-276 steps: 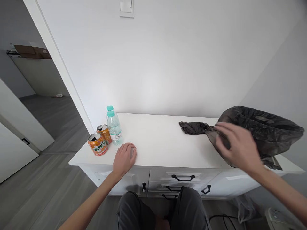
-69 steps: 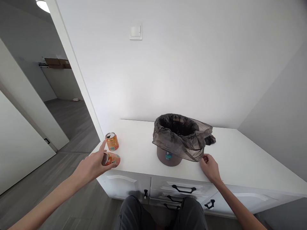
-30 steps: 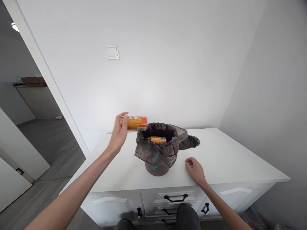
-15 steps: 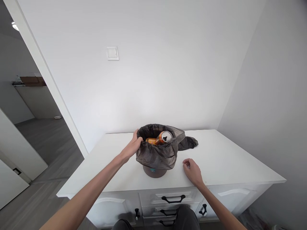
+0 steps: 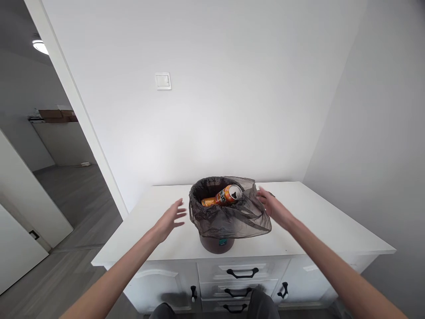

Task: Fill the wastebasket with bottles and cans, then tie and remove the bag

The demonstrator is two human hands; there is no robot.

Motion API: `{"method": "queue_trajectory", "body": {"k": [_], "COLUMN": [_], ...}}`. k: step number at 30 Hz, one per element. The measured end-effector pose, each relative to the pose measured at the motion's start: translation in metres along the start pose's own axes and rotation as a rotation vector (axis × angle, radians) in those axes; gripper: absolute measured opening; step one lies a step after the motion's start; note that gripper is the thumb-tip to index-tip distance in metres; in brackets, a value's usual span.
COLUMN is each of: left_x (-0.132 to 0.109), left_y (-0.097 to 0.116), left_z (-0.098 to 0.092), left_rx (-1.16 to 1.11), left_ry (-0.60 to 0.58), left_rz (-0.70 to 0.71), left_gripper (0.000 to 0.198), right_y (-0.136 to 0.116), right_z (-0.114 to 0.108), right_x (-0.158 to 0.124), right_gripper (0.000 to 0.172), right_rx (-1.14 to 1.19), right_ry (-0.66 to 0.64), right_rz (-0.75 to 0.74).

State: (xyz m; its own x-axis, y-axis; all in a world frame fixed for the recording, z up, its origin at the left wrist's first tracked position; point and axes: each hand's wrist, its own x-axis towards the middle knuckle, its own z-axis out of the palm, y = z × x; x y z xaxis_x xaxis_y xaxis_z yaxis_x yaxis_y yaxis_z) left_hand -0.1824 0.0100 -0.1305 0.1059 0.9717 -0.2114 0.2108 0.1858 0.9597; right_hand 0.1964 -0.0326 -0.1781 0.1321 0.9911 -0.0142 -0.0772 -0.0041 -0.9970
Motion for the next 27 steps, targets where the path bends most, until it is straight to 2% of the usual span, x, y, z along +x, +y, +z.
{"method": "queue_trajectory", "body": {"k": [2,4,6,8,11,14,17,19,22,27], "left_x": [0.013,0.020,0.021,0.017,0.006,-0.007,-0.015,-0.016,-0.016,-0.009], "left_y": [-0.010,-0.012,-0.005,0.012,0.050,0.091,0.121,0.132,0.138,0.138], "left_z": [0.001,0.007,0.014,0.016,0.010,0.004,0.005,0.007,0.010,0.011], "left_rx": [-0.036,-0.127,-0.274,-0.401,-0.487,-0.448,-0.359,-0.327,-0.373,-0.532], "left_ry": [-0.189,-0.280,-0.233,-0.133,-0.005,0.078,0.141,0.196,0.229,0.153], "left_rz": [-0.057,-0.026,0.019,0.104,0.256,0.432,0.631,0.693,0.659,0.464], "left_gripper": [0.071,0.064,0.048,0.034,0.042,0.053,0.045,0.040,0.042,0.050], "right_y": [-0.040,-0.069,-0.084,-0.091,-0.103,-0.124,-0.144,-0.151,-0.150,-0.142], "right_z": [0.012,0.026,0.039,0.045,0.041,0.032,0.024,0.021,0.019,0.029], "right_x": [0.000,-0.001,-0.001,0.001,0.007,0.013,0.016,0.018,0.023,0.042], "right_gripper": [0.063,0.068,0.071,0.063,0.039,0.028,0.021,0.018,0.020,0.016], "right_rx": [-0.102,-0.358,-0.620,-0.815,-0.913,-0.784,-0.590,-0.486,-0.332,0.101], "right_ry": [-0.065,-0.007,0.029,0.034,0.065,0.188,0.362,0.437,0.440,0.299], "right_rz": [0.011,-0.051,-0.150,-0.261,-0.418,-0.536,-0.640,-0.672,-0.631,-0.411]}}
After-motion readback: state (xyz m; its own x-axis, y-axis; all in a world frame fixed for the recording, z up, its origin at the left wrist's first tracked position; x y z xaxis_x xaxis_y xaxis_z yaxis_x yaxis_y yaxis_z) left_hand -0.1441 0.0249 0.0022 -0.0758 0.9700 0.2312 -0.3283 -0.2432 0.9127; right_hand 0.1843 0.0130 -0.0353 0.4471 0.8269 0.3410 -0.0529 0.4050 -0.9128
